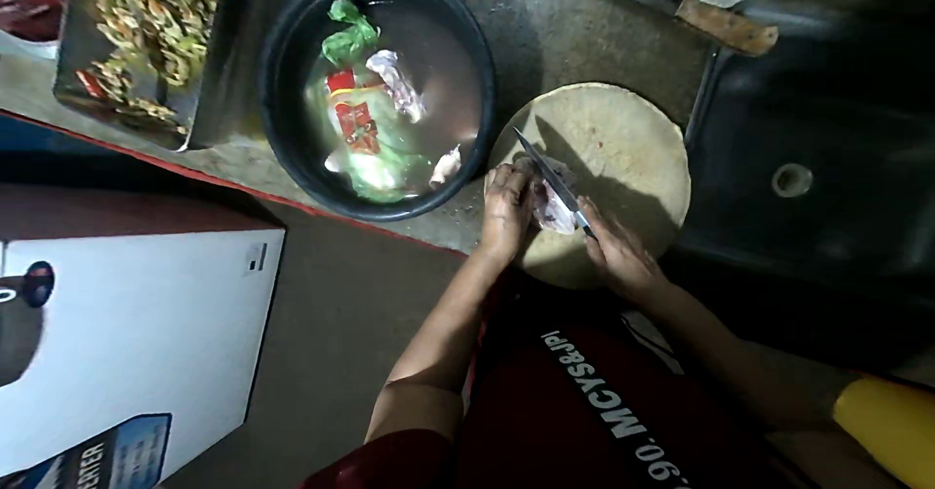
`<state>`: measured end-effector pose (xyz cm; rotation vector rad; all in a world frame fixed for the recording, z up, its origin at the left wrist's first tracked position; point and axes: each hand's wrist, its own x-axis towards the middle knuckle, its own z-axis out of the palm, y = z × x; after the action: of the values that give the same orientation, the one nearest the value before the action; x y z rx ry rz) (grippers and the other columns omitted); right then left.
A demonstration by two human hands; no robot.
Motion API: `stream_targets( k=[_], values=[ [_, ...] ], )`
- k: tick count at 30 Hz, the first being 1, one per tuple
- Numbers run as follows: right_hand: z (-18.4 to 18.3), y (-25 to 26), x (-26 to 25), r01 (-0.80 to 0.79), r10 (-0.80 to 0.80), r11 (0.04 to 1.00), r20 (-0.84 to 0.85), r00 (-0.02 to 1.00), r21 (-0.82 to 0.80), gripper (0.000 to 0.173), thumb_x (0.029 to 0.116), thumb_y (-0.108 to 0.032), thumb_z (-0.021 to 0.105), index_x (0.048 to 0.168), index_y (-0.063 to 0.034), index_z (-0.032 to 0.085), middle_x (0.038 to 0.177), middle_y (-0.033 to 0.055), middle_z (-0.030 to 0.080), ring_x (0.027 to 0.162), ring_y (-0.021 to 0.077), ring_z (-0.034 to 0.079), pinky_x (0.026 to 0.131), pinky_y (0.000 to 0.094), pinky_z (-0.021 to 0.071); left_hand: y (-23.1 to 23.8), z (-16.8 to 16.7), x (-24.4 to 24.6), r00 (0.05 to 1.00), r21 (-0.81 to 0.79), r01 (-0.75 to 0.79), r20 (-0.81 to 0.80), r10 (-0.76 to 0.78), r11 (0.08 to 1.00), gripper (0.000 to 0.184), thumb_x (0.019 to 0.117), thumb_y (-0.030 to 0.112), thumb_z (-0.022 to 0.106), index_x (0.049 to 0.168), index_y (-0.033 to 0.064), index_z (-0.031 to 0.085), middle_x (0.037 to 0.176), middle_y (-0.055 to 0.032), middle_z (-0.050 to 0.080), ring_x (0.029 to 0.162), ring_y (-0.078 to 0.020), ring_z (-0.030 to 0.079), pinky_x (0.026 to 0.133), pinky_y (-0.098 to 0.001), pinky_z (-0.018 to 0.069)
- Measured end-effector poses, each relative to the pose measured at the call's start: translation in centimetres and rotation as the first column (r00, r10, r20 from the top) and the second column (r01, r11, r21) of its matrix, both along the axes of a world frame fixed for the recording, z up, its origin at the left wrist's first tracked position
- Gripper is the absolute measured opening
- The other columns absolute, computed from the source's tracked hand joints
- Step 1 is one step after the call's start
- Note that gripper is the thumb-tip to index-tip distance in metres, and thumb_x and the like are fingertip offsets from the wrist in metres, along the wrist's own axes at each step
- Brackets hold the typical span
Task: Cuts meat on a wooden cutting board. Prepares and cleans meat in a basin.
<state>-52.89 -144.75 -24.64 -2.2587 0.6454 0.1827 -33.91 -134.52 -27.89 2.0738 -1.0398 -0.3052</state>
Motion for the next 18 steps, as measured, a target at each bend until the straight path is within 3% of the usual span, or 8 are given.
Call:
stream_targets(
  k=[3,4,6,7,10,12,15,18],
  values=[
    [-1.0,-0.1,-3.6,0.005,-0.020,0.992,0.118,0.993,0.128,0.056,0.1058,-0.015,0.049,0.160,-0.0071,0.036,0.149,0.0196,0.054,0.127,0.0315,0.063,0.106,0.0475,0.0506,-0.1,-0.2,-0.2,1.000,0.010,-0.007,0.020,0.006,1.000,0.013,0.0926,0.001,0.067,0.102,-0.0037,0.073,0.109,-0.0210,0.069,0.109,-0.0343,0.064,0.101,-0.0444,0.0500],
    [-0.8,-0.6,-4.2,0.022,-0.048,0.972,0.103,0.994,0.235,0.055,0.1057,-0.016,0.049,0.159,-0.0081,0.037,0.143,0.0183,0.060,0.120,0.0262,0.066,0.103,0.0425,0.0523,-0.1,-0.3,-0.3,1.000,0.004,-0.013,0.027,0.013,1.000,0.012,0.0924,0.001,0.067,0.102,-0.0037,0.074,0.110,-0.0210,0.069,0.110,-0.0347,0.064,0.101,-0.0445,0.0496],
    [-0.4,-1.5,-4.3,0.080,-0.108,0.887,0.036,0.994,0.456,0.055,0.1054,-0.018,0.050,0.159,-0.0098,0.038,0.121,0.0156,0.067,0.088,0.0150,0.066,0.079,0.0322,0.0566,0.0,-0.6,-0.6,1.000,-0.016,-0.012,0.027,0.012,1.000,0.011,0.0924,0.000,0.067,0.101,-0.0042,0.073,0.108,-0.0208,0.069,0.108,-0.0337,0.064,0.099,-0.0419,0.0506],
    [-0.4,-1.8,-3.9,0.092,-0.122,0.851,0.025,0.992,0.517,0.054,0.1061,-0.018,0.050,0.158,-0.0093,0.037,0.118,0.0141,0.066,0.082,0.0119,0.065,0.073,0.0288,0.0561,-0.1,-0.6,-0.7,1.000,-0.031,-0.006,0.020,0.006,0.999,0.011,0.0927,0.000,0.067,0.100,-0.0052,0.073,0.108,-0.0215,0.069,0.106,-0.0334,0.065,0.098,-0.0407,0.0519],
    [-0.1,-1.7,-2.9,0.047,-0.067,0.933,0.042,0.997,0.356,0.056,0.1078,-0.017,0.048,0.161,-0.0091,0.032,0.149,0.0188,0.054,0.125,0.0271,0.062,0.106,0.0428,0.0498,-0.3,-0.3,-0.7,1.000,-0.045,-0.012,-0.011,0.012,0.999,0.012,0.0934,-0.003,0.064,0.102,-0.0082,0.070,0.107,-0.0232,0.068,0.104,-0.0330,0.066,0.094,-0.0396,0.0547],
    [0.4,-1.3,-2.8,0.037,-0.046,0.978,0.039,0.998,0.207,0.056,0.1078,-0.017,0.046,0.162,-0.0090,0.031,0.146,0.0220,0.056,0.123,0.0340,0.063,0.104,0.0489,0.0502,-0.3,0.1,-0.7,1.000,-0.008,-0.004,0.003,0.004,1.000,0.014,0.0943,0.000,0.063,0.104,-0.0081,0.067,0.106,-0.0231,0.067,0.103,-0.0339,0.066,0.093,-0.0413,0.0543],
    [0.8,-1.5,-3.3,0.028,-0.028,0.988,-0.003,1.000,0.152,0.056,0.1073,-0.018,0.047,0.161,-0.0086,0.032,0.128,0.0258,0.063,0.109,0.0376,0.066,0.096,0.0528,0.0531,-0.7,1.3,-1.0,0.998,0.196,0.027,0.043,-0.037,0.980,0.033,0.0938,0.013,0.071,0.120,-0.0061,0.065,0.118,-0.0248,0.065,0.116,-0.0406,0.061,0.102,-0.0489,0.0498],
    [0.8,-1.7,-3.2,-0.001,0.003,0.982,-0.005,1.000,0.190,0.057,0.1078,-0.017,0.046,0.162,-0.0097,0.030,0.144,0.0231,0.056,0.119,0.0354,0.064,0.101,0.0504,0.0515,-1.2,2.1,-1.5,0.996,0.345,0.014,0.076,-0.043,0.938,0.027,0.0960,0.008,0.065,0.121,-0.0027,0.070,0.125,-0.0247,0.063,0.120,-0.0423,0.058,0.102,-0.0499,0.0490]
  ],
)
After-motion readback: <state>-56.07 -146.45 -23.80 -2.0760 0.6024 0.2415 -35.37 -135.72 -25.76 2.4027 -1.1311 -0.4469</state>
